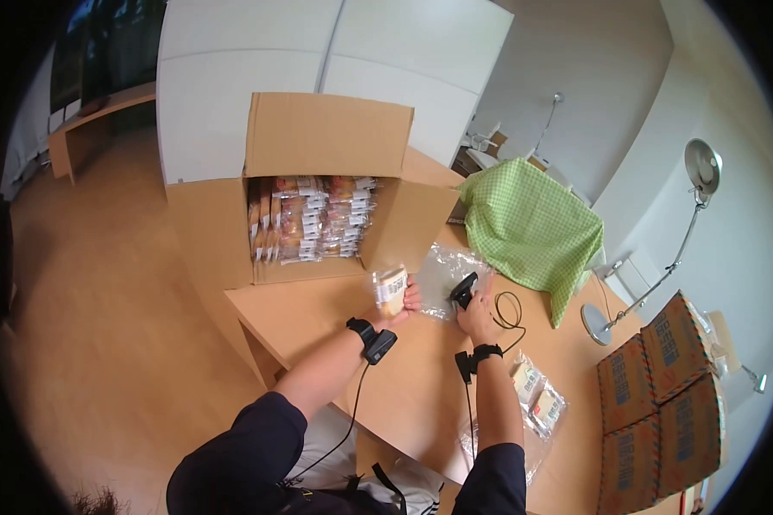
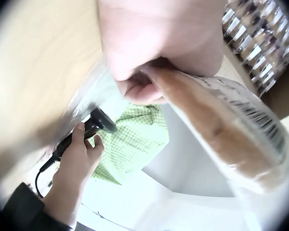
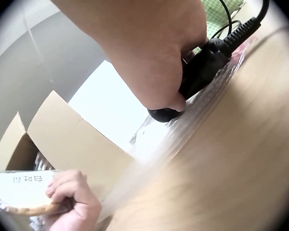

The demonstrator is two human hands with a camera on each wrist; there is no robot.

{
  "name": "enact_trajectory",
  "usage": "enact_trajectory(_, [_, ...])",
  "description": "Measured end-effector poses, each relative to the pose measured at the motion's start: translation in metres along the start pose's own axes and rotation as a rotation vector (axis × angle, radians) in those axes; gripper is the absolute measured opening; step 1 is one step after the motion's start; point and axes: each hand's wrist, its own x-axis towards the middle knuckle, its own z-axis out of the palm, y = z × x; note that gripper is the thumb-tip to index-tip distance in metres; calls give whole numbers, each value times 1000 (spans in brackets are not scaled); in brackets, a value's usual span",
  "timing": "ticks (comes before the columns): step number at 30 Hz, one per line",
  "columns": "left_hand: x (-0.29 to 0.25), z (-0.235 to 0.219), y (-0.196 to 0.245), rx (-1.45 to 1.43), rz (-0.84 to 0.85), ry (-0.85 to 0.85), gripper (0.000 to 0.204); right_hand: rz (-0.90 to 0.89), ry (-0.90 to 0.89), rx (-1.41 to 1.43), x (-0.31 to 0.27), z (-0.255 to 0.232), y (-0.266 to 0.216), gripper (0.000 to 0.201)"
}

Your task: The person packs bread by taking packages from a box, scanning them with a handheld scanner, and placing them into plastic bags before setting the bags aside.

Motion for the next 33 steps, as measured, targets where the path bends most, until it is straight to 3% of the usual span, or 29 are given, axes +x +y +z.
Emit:
enact_trajectory(1, [-1, 6, 0, 1, -1, 2, 24, -2, -17, -82, -1, -1, -2, 66])
enact_trajectory(3, [-1, 17, 5, -120, -287, -115, 24, 2, -46, -162, -7, 0, -5, 68])
enact_trajectory(5, [-5, 26, 2, -130, -346, -105, 24, -127, 151, -3, -24, -20, -32, 73])
enact_trajectory(6, [-7, 32, 1, -141, -444, -83, 24, -270, 214, -36, -24, -20, -35, 73])
enact_trajectory(7, [-6, 38, 2, -146, -546, -63, 25, -268, 219, -30, -29, -30, -49, 73])
enact_trajectory(9, [-6, 28, -3, -65, -620, -85, 25, -532, 158, 241, -52, -68, -87, 78])
enact_trajectory(10, [-12, 35, -5, -21, -632, 40, 25, -521, 171, 244, -61, -84, -100, 78])
enact_trajectory(11, [-18, 39, -7, 26, -643, 166, 25, -611, 23, 334, -70, -99, -112, 73])
enact_trajectory(12, [-17, 30, -6, 167, -688, 168, 26, -696, -123, 426, -74, -107, -117, 68])
enact_trajectory(13, [-16, 16, -6, 173, -716, 173, 26, -677, -103, 434, -74, -104, -115, 68])
enact_trajectory(15, [-14, -14, -9, 86, -977, 23, 36, -796, -291, 228, -72, -92, -101, 54])
enact_trajectory(16, [-16, -27, -12, 192, -968, 42, 36, -866, -211, 199, -73, -87, -94, 38])
enact_trajectory(17, [-19, -9, -15, 191, -1020, 44, 36, -823, -181, 206, -81, -93, -91, 38])
enact_trajectory(19, [-30, 67, -24, 854, -695, 60, 36, -677, -288, 213, -101, -111, -83, 30])
enact_trajectory(20, [-29, 83, -29, 723, -770, 301, 34, -665, -219, 275, -110, -111, -71, 27])
enact_trajectory(23, [-14, 71, -37, 898, -912, 213, 33, -456, -84, 375, -161, -152, -55, 29])
enact_trajectory(25, [-6, 54, -36, 870, -1014, 261, 26, -352, -75, 464, -189, -154, -19, 33])
enact_trajectory(27, [-8, 54, -39, 939, -1010, 215, 25, -78, -104, 647, -232, -178, -1, 31])
enact_trajectory(29, [-6, 66, -50, 987, -1055, 238, 17, 28, 2, 952, -273, -176, 26, 30])
enact_trajectory(31, [0, 82, -65, 1340, -1186, 206, 14, 143, 36, 1064, -315, -185, 48, 32])
enact_trajectory(32, [1, 87, -77, 1332, -1207, 197, 14, 250, 38, 1121, -338, -185, 62, 39])
enact_trajectory(33, [1, 91, -95, 1555, -1141, -29, 14, 333, 101, 1172, -357, -184, 70, 42])
